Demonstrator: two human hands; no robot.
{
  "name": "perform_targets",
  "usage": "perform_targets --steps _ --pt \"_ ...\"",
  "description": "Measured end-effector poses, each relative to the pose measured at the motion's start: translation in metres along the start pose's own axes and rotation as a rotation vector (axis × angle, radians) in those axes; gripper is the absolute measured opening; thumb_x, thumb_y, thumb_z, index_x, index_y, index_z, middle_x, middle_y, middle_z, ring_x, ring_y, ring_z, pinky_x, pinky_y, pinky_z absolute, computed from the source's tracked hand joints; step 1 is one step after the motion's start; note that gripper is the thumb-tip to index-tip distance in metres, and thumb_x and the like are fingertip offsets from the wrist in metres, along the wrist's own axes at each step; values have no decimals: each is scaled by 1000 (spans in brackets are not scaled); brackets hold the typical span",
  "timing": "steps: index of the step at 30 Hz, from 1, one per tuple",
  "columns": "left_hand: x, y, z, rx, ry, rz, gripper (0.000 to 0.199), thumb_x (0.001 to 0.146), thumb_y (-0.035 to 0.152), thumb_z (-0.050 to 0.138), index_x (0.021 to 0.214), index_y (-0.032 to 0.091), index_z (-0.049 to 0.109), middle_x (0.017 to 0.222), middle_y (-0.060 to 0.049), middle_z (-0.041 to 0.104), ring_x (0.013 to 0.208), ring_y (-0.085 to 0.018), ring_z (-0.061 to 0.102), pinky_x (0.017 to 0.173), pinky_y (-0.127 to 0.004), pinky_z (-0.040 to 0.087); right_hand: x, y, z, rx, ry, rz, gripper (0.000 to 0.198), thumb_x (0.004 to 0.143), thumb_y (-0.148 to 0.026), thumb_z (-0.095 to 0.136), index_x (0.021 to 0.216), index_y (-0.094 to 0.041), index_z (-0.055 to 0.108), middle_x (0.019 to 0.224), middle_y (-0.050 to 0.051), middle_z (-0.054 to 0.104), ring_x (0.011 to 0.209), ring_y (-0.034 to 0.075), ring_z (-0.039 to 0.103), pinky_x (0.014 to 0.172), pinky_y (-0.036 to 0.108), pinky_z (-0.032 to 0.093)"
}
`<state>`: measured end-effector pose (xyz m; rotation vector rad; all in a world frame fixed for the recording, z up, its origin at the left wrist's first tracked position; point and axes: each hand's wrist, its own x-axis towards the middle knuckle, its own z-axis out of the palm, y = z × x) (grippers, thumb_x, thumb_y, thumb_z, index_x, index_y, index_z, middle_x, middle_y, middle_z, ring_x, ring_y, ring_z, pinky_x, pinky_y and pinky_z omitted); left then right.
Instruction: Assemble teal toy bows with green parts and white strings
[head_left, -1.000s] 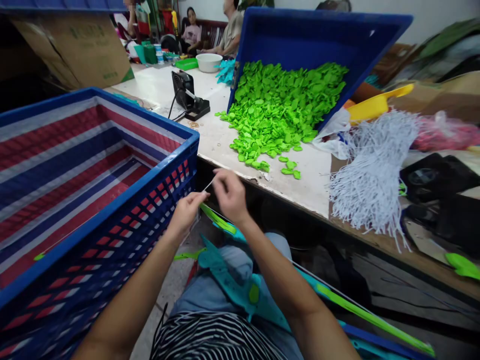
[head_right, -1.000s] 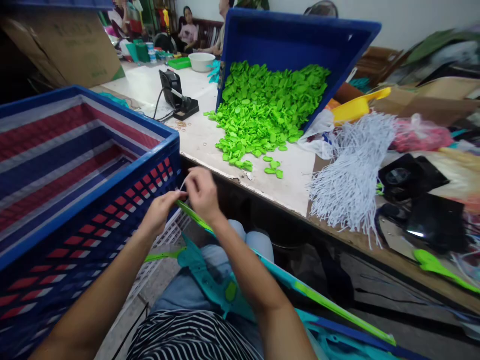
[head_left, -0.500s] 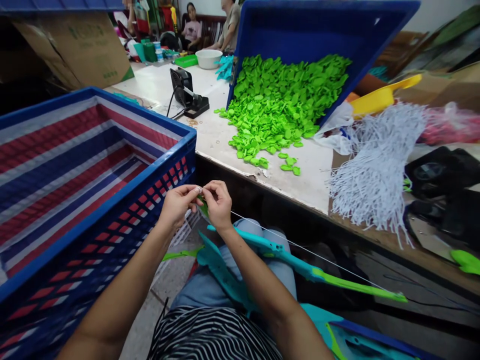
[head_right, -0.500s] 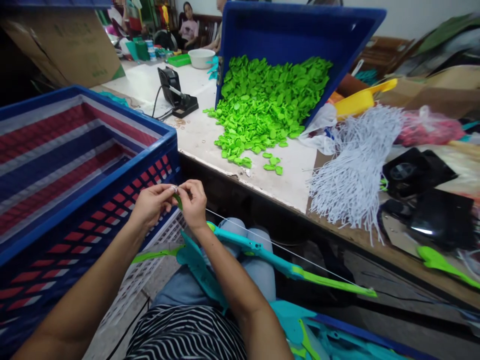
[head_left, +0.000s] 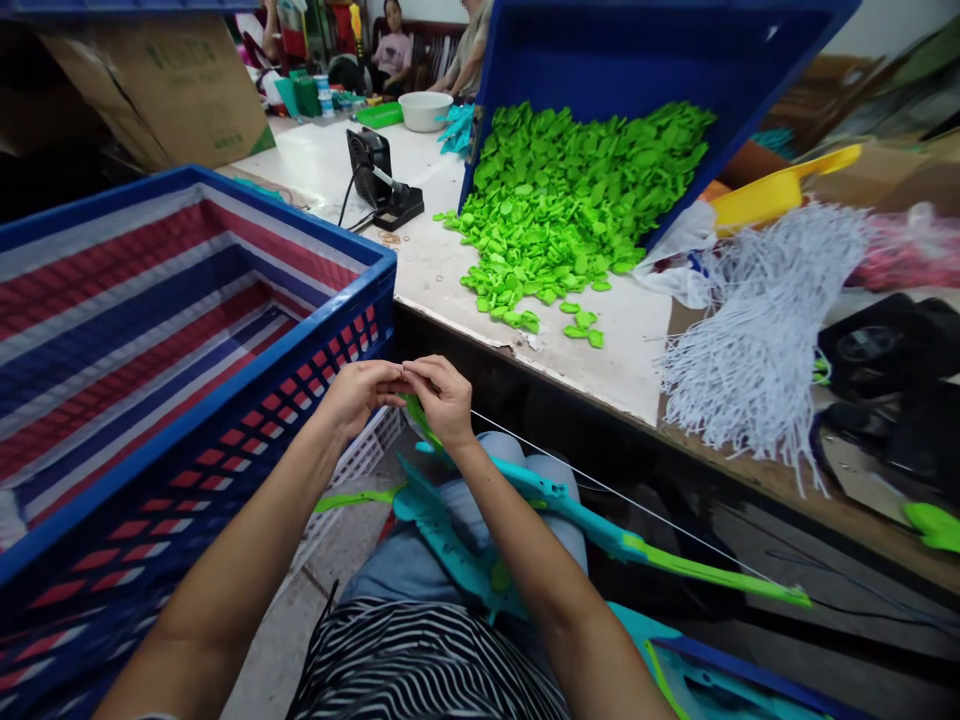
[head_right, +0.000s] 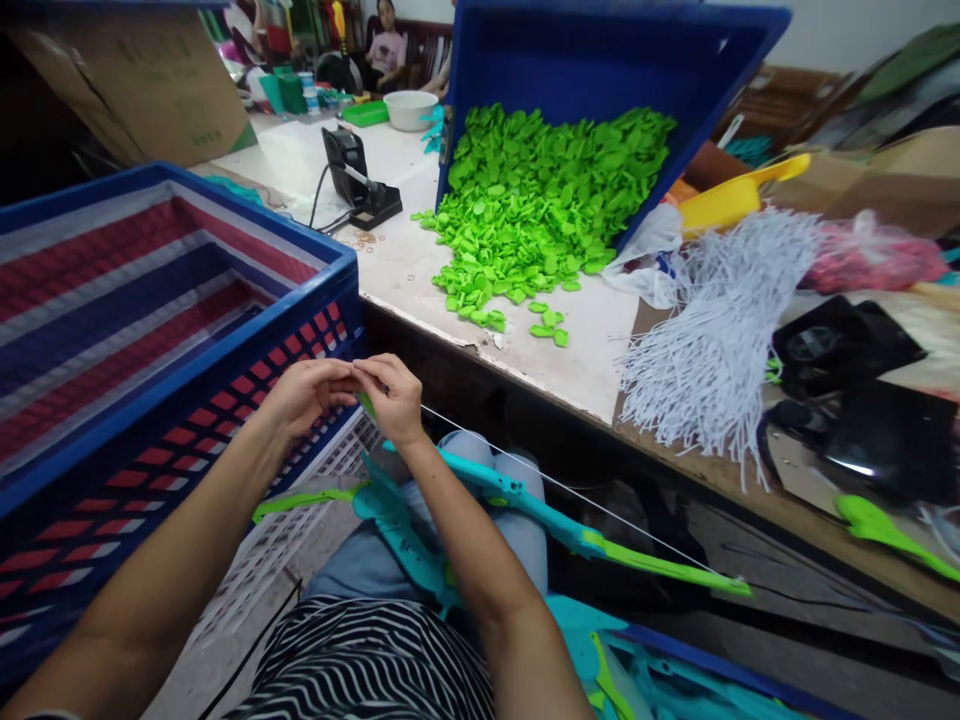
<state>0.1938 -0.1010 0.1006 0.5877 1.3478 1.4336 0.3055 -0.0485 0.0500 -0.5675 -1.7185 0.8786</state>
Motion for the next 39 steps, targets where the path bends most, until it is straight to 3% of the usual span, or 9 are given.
perform_targets --steps 5,11,13,19,27,31,33,35,39 --pt "-3 -1 -1 173 -21 87 15 52 20 71 65 13 71 57 -3 65 50 -12 56 50 -23 47 -5 -1 -2 -77 7 -27 18 92 -29 49 82 -23 63 83 3 64 79 16 60 75 31 50" --pt "-3 -11 3 502 127 292 9 64 25 67 62 16 67 52 1 58 47 -10 48 45 -21 36 -17 -2 -2 -74 42 3 17 92 -26 45 81 -22 58 86 5 65 82 17 61 77 32 50" --pt "-4 -12 0 571 110 315 13 64 27 68 57 17 66 52 1 57 50 -11 49 47 -21 35 -22 -2 -4 -69 33 28 17 92 -26 46 81 -22 57 86 5 65 82 17 61 77 32 50" --pt "-7 -8 -15 535 -128 267 7 59 24 70 64 19 74 66 -2 63 63 -13 56 60 -24 42 -32 -3 -3 -61 59 73 15 91 -25 47 79 -22 56 86 5 65 83 17 61 77 32 50" --pt "-7 -31 -20 600 -41 314 18 66 35 70 65 17 73 62 0 57 63 -13 53 63 -26 43 -40 5 2 -107 56 4 15 91 -22 46 78 -20 54 81 4 61 79 15 58 73 29 48" --pt "-17 -53 -30 613 43 395 21 73 34 63 76 16 72 82 -4 65 81 -17 60 74 -29 48 -53 17 7 -209 70 31 18 92 -22 43 77 -19 53 77 3 58 76 15 56 72 29 47" --pt "-37 -71 -43 630 153 458 24 75 34 62 90 17 70 104 -8 64 98 -20 59 76 -29 50 -64 20 9 -216 30 0 17 93 -22 44 81 -19 55 80 5 59 80 16 57 74 31 48" --pt "-70 -95 -60 701 226 446 27 78 35 61 97 18 67 111 -9 62 103 -21 58 73 -29 52 -77 20 12 -208 -61 -58 17 94 -21 42 89 -19 58 87 7 62 87 18 58 79 35 49" --pt "-145 -150 -89 1001 28 166 29 77 32 64 102 18 67 100 -9 67 93 -23 62 79 -35 53 -100 15 31 -193 -547 -220 23 94 -18 41 108 -17 60 107 12 63 105 19 57 91 37 48"
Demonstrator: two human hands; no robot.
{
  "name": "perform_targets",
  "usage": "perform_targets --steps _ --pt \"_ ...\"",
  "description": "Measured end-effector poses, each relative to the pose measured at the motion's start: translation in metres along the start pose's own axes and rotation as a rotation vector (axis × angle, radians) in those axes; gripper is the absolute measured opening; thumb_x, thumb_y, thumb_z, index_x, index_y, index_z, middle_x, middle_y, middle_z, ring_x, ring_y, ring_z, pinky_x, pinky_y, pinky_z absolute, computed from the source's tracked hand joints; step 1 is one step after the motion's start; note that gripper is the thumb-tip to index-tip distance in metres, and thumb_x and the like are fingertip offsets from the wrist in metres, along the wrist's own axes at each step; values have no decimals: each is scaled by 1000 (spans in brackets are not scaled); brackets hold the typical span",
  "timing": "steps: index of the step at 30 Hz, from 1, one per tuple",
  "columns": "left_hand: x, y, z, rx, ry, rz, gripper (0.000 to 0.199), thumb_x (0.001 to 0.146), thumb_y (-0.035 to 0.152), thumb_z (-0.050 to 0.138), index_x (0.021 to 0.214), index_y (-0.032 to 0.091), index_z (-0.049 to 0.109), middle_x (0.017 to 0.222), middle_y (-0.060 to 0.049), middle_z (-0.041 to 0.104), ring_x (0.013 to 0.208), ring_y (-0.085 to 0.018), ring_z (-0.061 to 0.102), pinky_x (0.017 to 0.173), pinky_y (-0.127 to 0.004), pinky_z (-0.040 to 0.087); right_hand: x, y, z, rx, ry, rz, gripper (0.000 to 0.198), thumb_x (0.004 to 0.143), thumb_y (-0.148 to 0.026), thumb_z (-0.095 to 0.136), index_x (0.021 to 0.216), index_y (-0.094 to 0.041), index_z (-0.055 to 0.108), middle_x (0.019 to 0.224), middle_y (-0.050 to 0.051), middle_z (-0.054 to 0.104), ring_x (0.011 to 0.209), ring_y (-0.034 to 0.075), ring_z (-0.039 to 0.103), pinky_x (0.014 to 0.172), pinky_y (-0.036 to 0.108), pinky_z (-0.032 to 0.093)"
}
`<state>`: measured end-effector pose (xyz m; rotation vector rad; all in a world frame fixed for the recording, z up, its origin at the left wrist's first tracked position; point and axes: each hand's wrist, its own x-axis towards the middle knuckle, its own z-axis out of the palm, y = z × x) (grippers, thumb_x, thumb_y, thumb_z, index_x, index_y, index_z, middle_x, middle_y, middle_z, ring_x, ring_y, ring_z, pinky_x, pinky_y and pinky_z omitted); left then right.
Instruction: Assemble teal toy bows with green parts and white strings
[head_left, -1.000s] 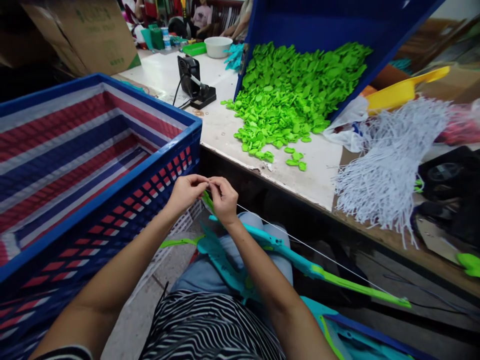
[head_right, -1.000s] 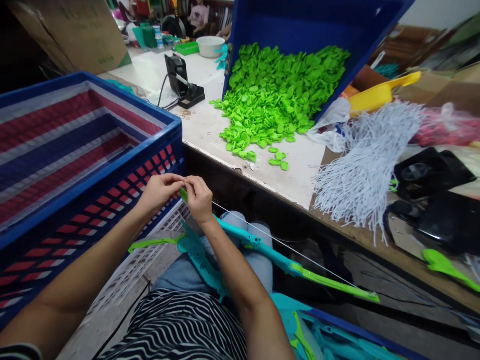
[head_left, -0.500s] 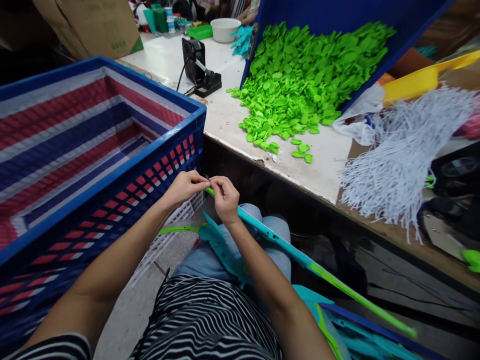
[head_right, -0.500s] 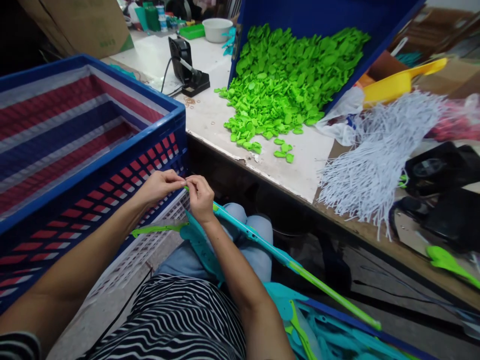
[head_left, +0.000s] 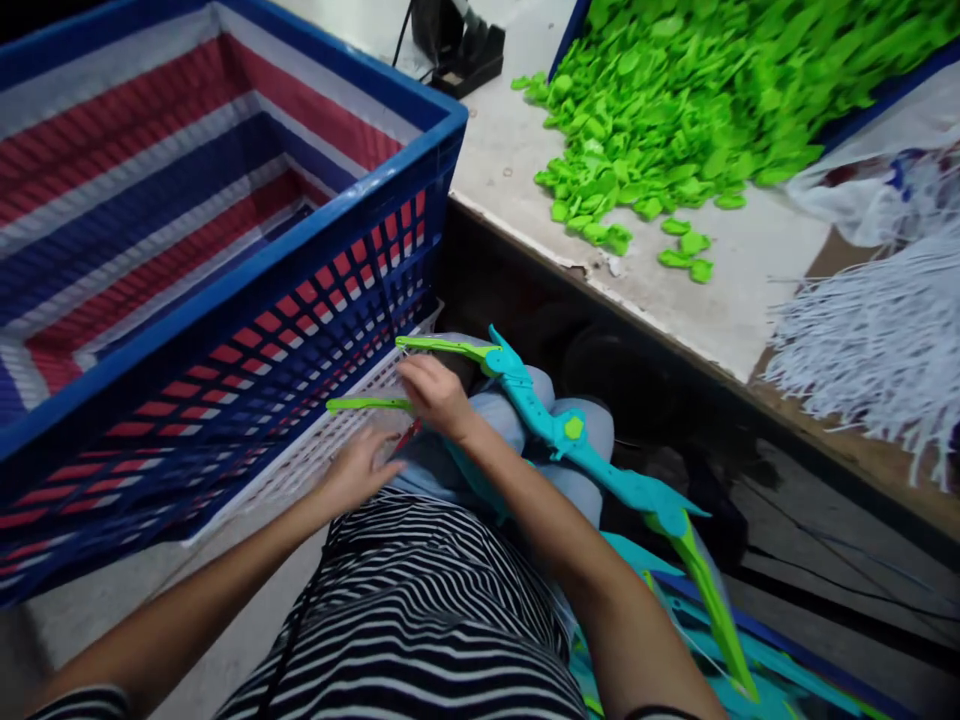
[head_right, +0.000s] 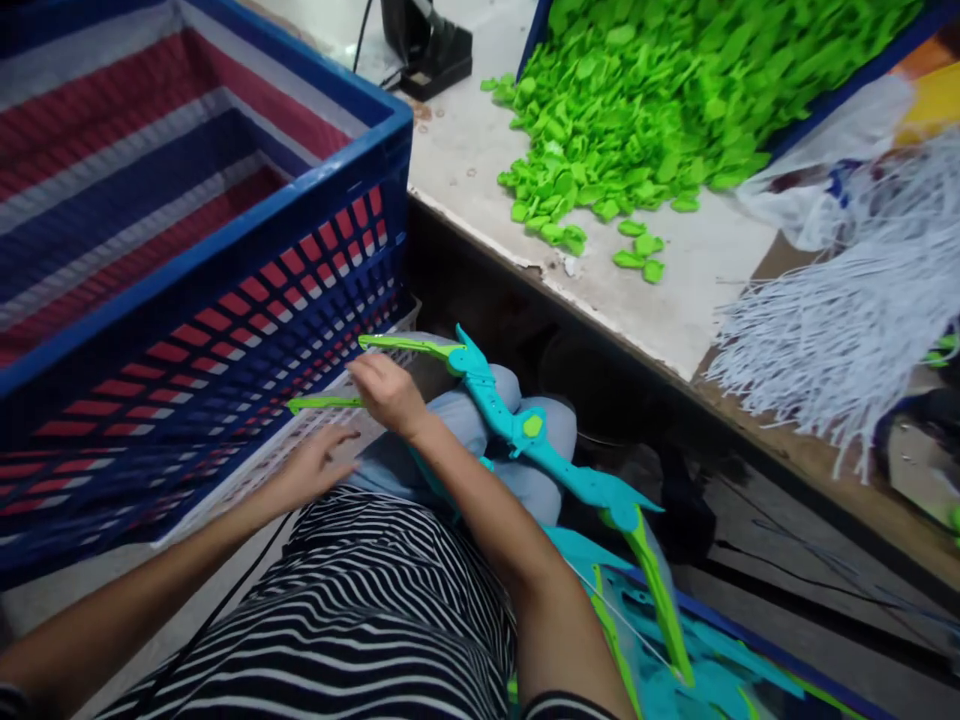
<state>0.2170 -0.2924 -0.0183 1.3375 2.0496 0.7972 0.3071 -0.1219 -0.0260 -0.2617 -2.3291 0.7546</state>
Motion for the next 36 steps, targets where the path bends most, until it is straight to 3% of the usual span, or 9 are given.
perform_targets --steps 2,4,7,12,20,24,27,31,36 --pt "-28 -13 10 125 -132 -30 33 77 27 65 109 18 66 104 -10 68 98 -24 62 87 -38 50 2 -6 14 -75 -265 -23 29 89 -21 53 117 -13 57 117 16 60 112 23 54 95 39 46" --pt "-42 -18 16 223 -199 -23 28 82 24 61 109 19 66 105 -9 68 100 -23 62 90 -37 49 6 -9 24 -199 -465 71 48 82 -26 66 125 -8 53 118 20 58 112 29 54 94 43 46" --pt "-50 -15 14 338 -257 27 22 88 25 53 105 19 66 97 -9 69 91 -22 64 82 -33 51 10 -9 27 -317 -607 235 57 81 -29 67 131 -9 49 109 18 60 103 30 57 86 41 48" --pt "-63 -11 0 307 -240 116 21 93 28 46 99 18 64 92 -7 67 87 -19 63 79 -30 49 10 -3 14 -288 -583 313 41 87 -30 61 122 -11 55 108 15 58 99 23 57 84 32 45" --pt "-63 -6 -4 454 -388 -12 16 87 20 51 83 19 66 89 -8 63 90 -22 59 76 -30 46 7 5 14 -211 -535 362 44 83 -31 65 122 -13 57 109 14 58 102 23 56 86 32 44" --pt "-55 -11 -15 315 -471 -144 10 81 19 56 81 20 66 83 -4 64 80 -19 60 71 -28 43 8 7 11 -179 -549 406 48 82 -33 66 124 -13 57 111 14 58 103 23 56 88 31 43" --pt "-49 -15 -21 -7 -503 -264 14 78 27 57 71 19 65 70 -2 63 71 -17 59 66 -26 42 7 8 8 -151 -544 411 47 82 -33 67 124 -13 57 109 12 59 102 22 57 88 30 44" --pt "-45 -14 -18 -418 -363 -370 29 73 44 59 71 16 65 76 -4 65 72 -16 59 65 -26 45 5 11 7 -105 -526 410 48 80 -32 68 123 -14 58 107 10 60 98 21 58 85 29 44" --pt "-50 -14 -6 -400 -179 -345 31 70 43 62 84 16 65 68 -1 62 65 -14 57 62 -25 44 5 14 8 -89 -515 413 48 80 -32 68 123 -13 58 108 11 59 98 21 58 86 29 43"
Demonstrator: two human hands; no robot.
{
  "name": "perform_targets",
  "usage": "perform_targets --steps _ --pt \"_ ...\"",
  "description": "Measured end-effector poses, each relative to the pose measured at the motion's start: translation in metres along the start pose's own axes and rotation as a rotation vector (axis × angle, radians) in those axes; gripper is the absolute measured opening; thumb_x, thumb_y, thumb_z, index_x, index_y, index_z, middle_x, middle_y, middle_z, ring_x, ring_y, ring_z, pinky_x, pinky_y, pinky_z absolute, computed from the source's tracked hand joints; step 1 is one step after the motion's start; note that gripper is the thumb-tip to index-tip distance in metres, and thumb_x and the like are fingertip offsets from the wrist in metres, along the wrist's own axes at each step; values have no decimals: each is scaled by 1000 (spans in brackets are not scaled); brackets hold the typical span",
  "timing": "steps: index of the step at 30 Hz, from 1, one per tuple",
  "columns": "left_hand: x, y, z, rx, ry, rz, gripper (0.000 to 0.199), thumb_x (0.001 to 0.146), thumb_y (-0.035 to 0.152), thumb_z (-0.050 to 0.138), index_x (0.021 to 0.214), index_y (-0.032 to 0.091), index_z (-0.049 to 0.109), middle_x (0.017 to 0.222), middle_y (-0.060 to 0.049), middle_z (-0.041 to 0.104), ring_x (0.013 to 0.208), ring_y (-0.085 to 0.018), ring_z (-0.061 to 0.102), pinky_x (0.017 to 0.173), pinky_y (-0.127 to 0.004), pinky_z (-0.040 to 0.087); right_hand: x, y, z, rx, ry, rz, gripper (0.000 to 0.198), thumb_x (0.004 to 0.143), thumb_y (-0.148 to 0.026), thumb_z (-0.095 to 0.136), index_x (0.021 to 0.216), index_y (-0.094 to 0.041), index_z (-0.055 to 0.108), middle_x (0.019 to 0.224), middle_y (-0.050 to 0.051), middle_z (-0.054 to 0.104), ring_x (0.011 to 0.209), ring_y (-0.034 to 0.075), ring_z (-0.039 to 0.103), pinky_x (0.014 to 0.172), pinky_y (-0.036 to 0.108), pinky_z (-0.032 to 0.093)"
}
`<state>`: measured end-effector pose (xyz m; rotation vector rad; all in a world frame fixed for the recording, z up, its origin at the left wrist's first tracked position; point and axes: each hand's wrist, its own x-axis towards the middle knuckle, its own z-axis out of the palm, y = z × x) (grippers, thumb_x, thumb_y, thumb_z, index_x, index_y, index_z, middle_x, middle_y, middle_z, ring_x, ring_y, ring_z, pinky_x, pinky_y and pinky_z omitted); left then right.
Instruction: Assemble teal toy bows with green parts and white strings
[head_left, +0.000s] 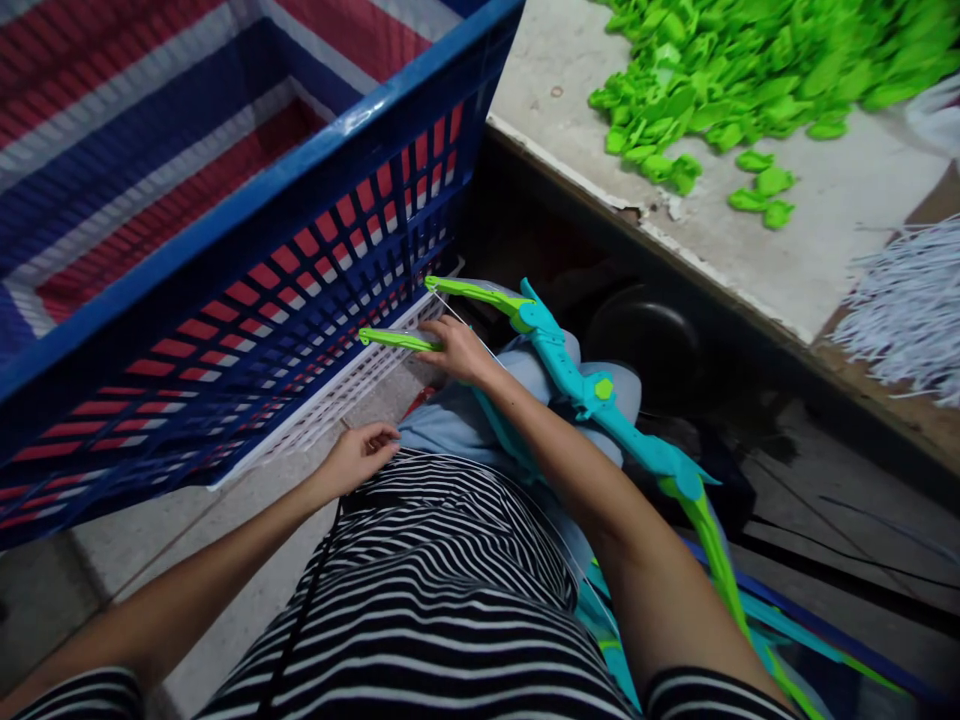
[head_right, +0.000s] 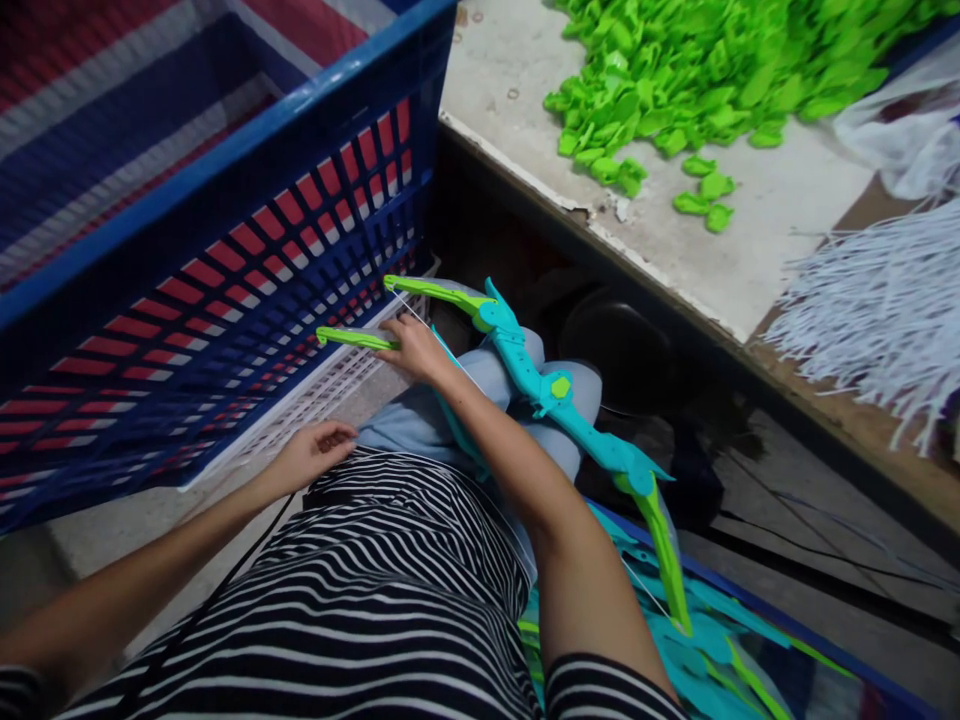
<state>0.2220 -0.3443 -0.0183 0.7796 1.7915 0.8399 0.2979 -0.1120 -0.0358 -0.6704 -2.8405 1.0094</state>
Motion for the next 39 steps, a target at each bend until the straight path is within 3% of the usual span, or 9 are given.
perform_targets --steps 3,9,14,18,25,29,32,36,39 --pt "-2 -4 4 41 -51 27 32 73 42 60 92 17 65 67 0 61 63 -14 56 59 -24 43 1 1 2 -2 0 -3 47 81 -32 68 123 -14 59 107 10 59 98 21 58 85 29 43" --pt "1 1 6 322 -138 180 16 76 32 58 70 19 65 69 -2 62 67 -15 56 66 -27 43 0 2 4 -3 12 0 47 80 -33 68 122 -14 59 106 10 60 98 21 58 85 29 43" --pt "5 36 11 -337 -172 -43 29 79 37 54 58 18 51 79 -7 68 81 -20 63 76 -35 50 1 5 -1 123 41 -20 47 76 -31 72 119 -13 62 106 10 63 98 21 60 88 31 44" --pt "8 76 27 -839 -289 -183 45 84 45 49 51 20 33 57 -3 56 69 -18 61 79 -43 52 -2 10 -3 479 20 -39 46 73 -32 74 113 -12 65 108 9 68 100 21 62 91 33 46" --pt "12 87 52 -927 -534 -184 43 54 41 86 80 15 63 63 -1 64 68 -18 66 75 -35 51 -18 10 -3 1026 -44 73 54 58 -37 81 106 -14 69 98 4 71 90 18 64 84 30 50" --pt "8 86 54 -858 -610 -246 43 54 41 86 77 13 63 59 -3 64 62 -19 66 67 -32 50 -25 9 -9 1121 -77 157 55 55 -34 82 105 -15 69 87 2 71 74 15 63 69 26 51" --pt "8 95 41 -883 -462 -162 40 59 44 82 69 14 57 50 3 56 45 -10 52 56 -27 46 -32 12 -12 1145 -67 219 55 55 -35 81 105 -15 69 80 0 68 65 12 58 61 25 48" --pt "24 113 7 -853 51 88 39 59 45 81 69 16 56 48 7 51 38 -3 32 42 -18 30 -42 16 -13 1168 33 263 49 56 -37 79 100 -16 71 80 0 67 66 11 55 63 24 45" --pt "44 124 -9 -701 249 214 37 59 43 80 69 15 58 50 5 54 39 -3 35 39 -18 25 -46 17 -13 1195 45 282 49 56 -38 78 99 -17 71 77 -1 65 62 10 52 60 23 42"
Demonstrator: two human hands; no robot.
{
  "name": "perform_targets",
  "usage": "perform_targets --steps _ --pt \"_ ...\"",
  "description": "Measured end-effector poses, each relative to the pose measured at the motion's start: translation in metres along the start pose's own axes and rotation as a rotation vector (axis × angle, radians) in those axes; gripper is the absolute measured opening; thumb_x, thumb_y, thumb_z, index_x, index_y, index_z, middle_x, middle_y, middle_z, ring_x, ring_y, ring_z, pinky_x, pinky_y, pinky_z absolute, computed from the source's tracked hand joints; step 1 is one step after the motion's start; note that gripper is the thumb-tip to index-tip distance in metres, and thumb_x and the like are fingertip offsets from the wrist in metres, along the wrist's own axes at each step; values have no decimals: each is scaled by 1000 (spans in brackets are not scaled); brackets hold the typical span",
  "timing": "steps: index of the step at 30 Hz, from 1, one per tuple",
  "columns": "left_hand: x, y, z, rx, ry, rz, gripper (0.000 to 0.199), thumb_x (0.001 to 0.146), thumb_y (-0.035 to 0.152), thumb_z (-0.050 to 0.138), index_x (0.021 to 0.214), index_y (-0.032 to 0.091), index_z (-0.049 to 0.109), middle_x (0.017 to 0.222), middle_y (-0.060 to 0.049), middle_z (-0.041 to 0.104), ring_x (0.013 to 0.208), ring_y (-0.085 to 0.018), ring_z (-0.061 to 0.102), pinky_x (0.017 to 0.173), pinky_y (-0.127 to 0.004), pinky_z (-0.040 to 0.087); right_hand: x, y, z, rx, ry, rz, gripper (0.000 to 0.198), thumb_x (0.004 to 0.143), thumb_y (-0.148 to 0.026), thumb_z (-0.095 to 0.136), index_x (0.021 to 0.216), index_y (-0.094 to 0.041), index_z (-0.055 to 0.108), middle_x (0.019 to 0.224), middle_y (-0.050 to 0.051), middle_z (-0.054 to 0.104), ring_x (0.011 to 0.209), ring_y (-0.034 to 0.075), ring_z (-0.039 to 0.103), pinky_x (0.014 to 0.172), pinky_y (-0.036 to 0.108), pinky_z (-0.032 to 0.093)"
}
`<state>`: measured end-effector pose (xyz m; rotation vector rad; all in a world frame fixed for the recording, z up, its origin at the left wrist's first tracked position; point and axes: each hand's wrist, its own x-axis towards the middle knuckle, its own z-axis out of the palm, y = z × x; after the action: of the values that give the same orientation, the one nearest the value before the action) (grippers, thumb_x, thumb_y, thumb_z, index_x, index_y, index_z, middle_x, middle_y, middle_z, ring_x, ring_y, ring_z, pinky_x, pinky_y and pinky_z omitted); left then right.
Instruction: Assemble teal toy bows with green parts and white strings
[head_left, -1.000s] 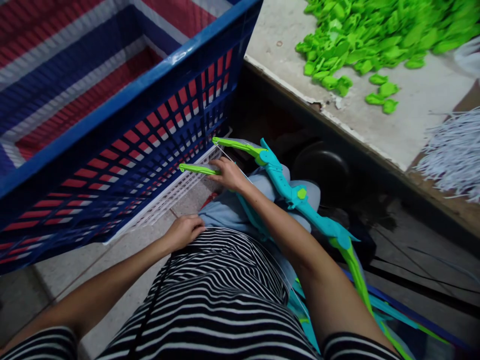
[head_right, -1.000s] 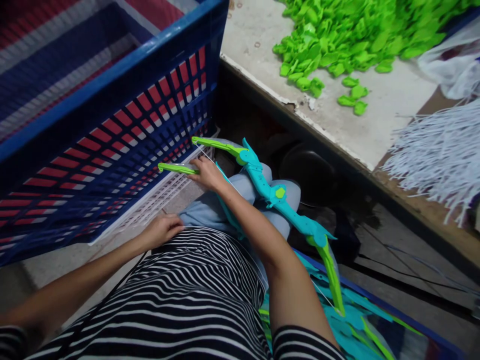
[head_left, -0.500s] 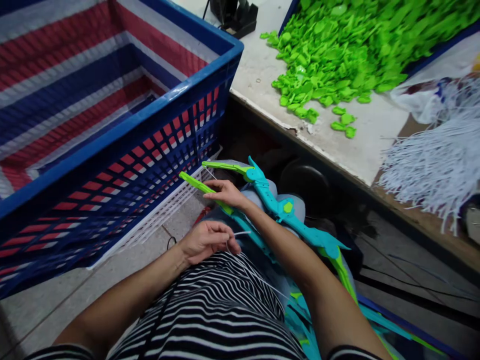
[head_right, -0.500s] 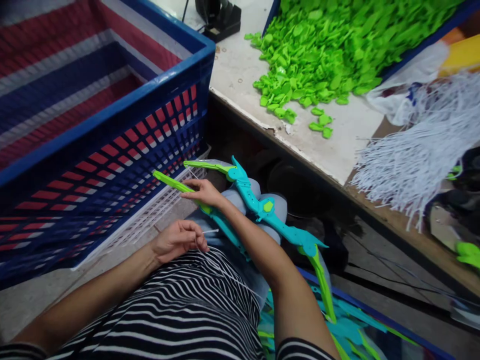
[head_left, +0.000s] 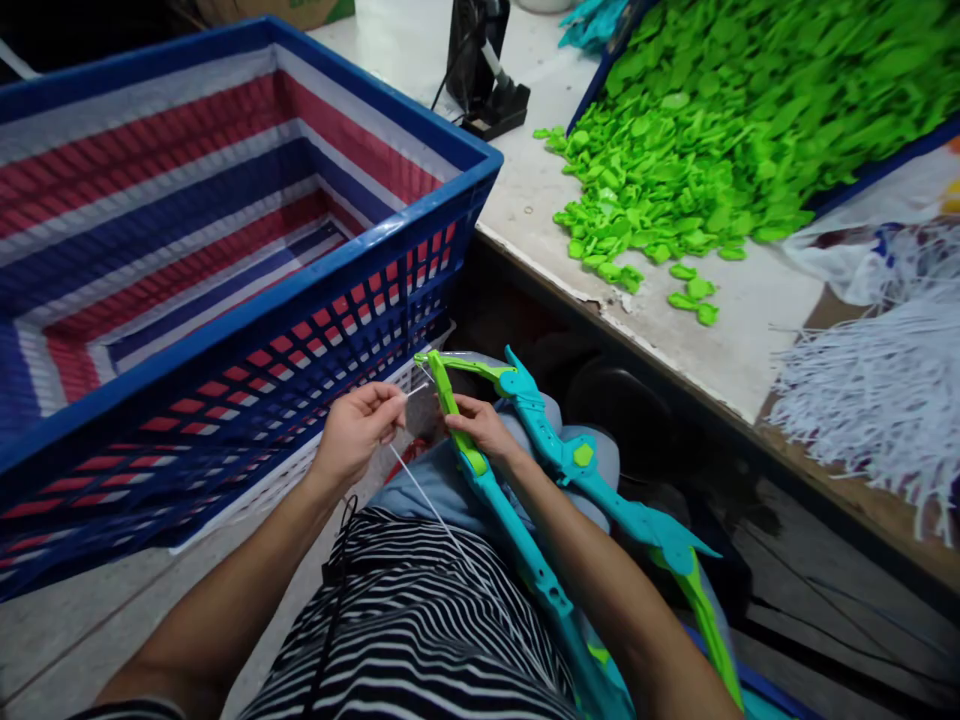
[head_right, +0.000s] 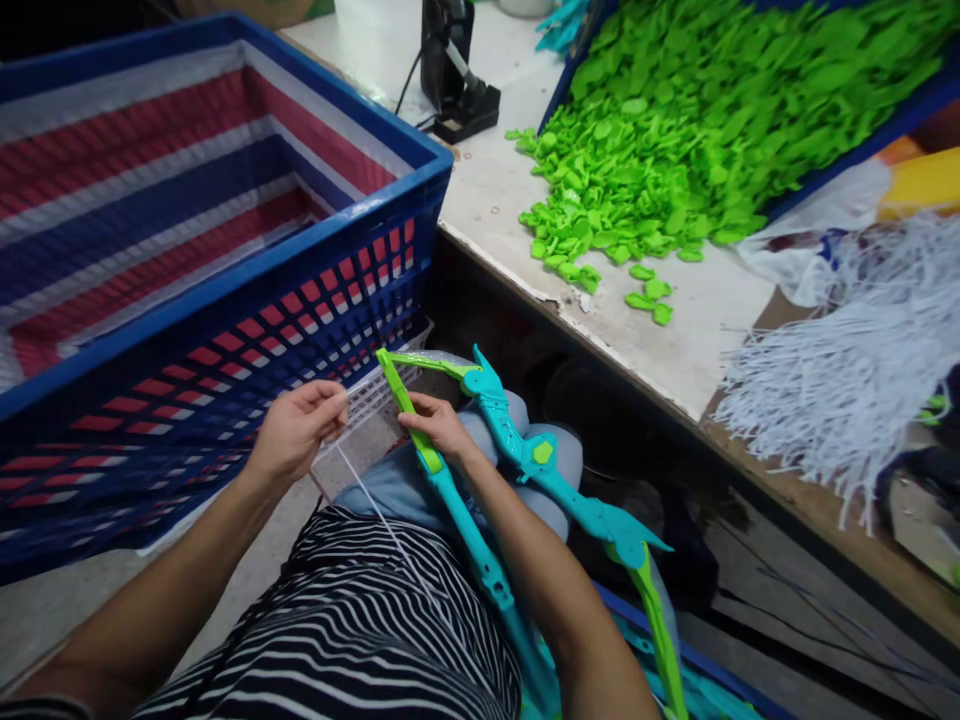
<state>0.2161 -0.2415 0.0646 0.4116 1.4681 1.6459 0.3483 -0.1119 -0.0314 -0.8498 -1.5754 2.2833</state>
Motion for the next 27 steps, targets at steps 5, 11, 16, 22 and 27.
perform_targets --steps 5,11,16,22,27 --pt "24 -2 6 140 22 110 32 63 42 75 69 14 61 52 4 55 42 -5 39 42 -19 28 -3 -2 1 0 -22 6 50 57 -37 78 102 -17 71 80 0 66 64 11 52 63 25 43" --pt "29 -6 3 210 -3 172 26 67 40 70 69 15 62 55 2 57 52 -9 49 49 -20 36 -2 0 0 -24 -3 1 50 56 -38 79 100 -17 71 82 1 67 67 12 54 65 26 44" --pt "30 -2 3 209 -34 176 25 68 39 70 68 15 62 54 3 56 51 -8 48 49 -20 36 -2 1 0 -21 -1 1 49 58 -38 78 102 -17 70 80 0 65 66 12 53 65 26 44" --pt "32 -2 5 208 -36 174 26 68 39 71 67 15 61 55 3 56 45 -6 43 45 -20 31 -3 1 2 -23 -14 -20 45 59 -39 79 97 -17 70 79 0 65 66 12 54 65 26 44" --pt "38 -4 8 96 -67 129 32 64 40 75 75 15 57 52 4 58 38 -4 39 39 -18 27 -1 4 6 -32 -18 -29 53 58 -42 80 104 -18 70 86 2 68 74 15 59 71 29 47"
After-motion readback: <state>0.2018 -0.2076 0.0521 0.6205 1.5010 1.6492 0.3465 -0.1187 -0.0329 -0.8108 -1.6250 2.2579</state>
